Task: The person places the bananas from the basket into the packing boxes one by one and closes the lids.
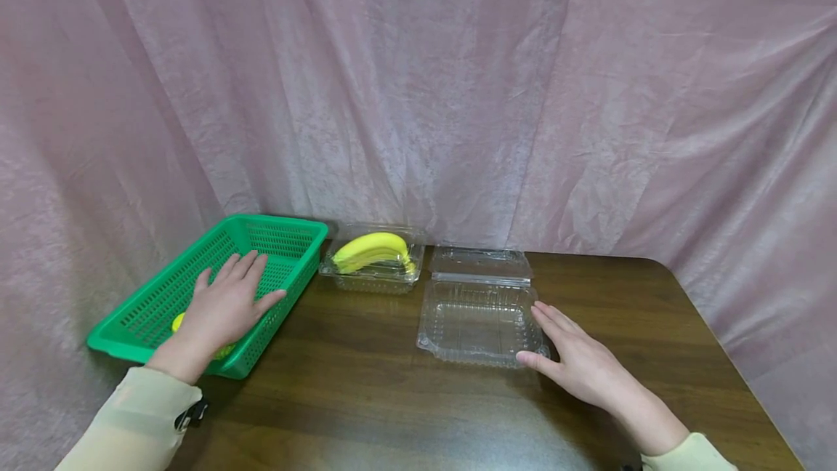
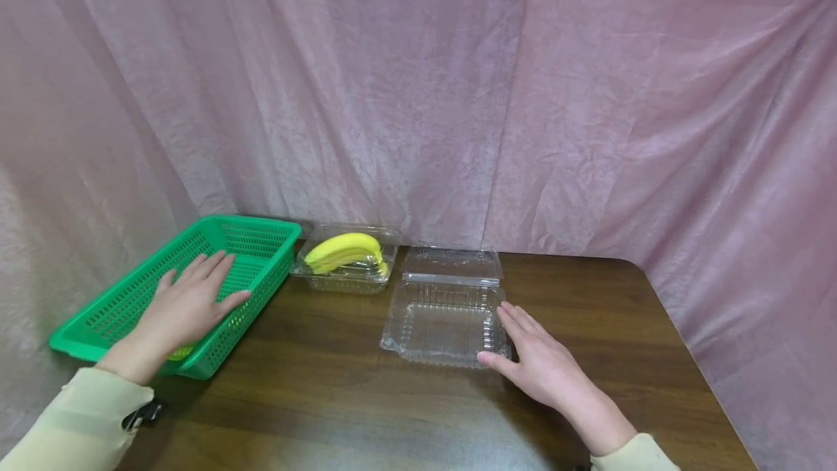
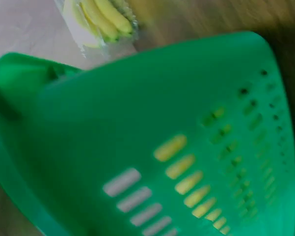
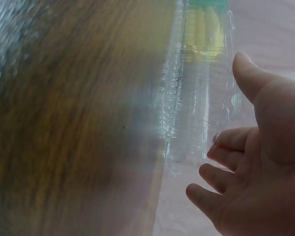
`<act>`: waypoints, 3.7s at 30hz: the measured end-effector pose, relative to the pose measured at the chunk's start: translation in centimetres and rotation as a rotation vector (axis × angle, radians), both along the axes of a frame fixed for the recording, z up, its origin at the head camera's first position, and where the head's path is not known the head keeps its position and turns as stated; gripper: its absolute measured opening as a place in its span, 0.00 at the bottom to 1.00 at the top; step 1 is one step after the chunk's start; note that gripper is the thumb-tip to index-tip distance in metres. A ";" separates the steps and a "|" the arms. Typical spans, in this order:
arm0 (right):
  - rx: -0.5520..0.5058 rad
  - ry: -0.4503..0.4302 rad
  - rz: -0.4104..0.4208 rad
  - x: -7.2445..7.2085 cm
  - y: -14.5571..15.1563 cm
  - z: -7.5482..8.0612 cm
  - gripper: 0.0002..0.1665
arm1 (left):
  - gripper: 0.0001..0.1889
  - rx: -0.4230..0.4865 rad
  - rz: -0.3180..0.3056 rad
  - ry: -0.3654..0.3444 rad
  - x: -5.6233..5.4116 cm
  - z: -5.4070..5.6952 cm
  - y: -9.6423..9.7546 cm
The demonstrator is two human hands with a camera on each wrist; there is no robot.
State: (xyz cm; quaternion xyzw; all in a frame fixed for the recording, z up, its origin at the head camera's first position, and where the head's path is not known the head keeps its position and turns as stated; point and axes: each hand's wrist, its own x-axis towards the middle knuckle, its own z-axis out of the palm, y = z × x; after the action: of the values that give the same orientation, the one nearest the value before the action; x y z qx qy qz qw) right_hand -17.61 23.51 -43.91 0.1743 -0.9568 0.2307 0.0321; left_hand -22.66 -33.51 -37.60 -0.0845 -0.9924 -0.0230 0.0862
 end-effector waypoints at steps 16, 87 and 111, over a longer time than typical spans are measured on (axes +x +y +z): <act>-0.009 -0.001 0.000 -0.2 0.0 -0.1 0.56 | 0.50 0.050 0.027 -0.090 0.6 -0.2 -3.5; -0.009 0.017 0.001 -0.2 0.0 -0.2 0.54 | 0.52 0.053 -0.052 -0.315 -0.1 -2.2 -7.0; -0.010 -0.004 -0.011 -0.2 0.2 -0.3 0.57 | 0.47 -0.004 -0.046 -0.236 -0.4 -2.3 -7.5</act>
State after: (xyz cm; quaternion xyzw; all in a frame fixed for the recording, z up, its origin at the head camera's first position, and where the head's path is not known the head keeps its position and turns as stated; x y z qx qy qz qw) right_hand -17.81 23.69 -44.25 0.1684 -0.9566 0.2358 0.0321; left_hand -23.01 -41.00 -39.87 -0.1044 -0.9935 -0.0329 -0.0320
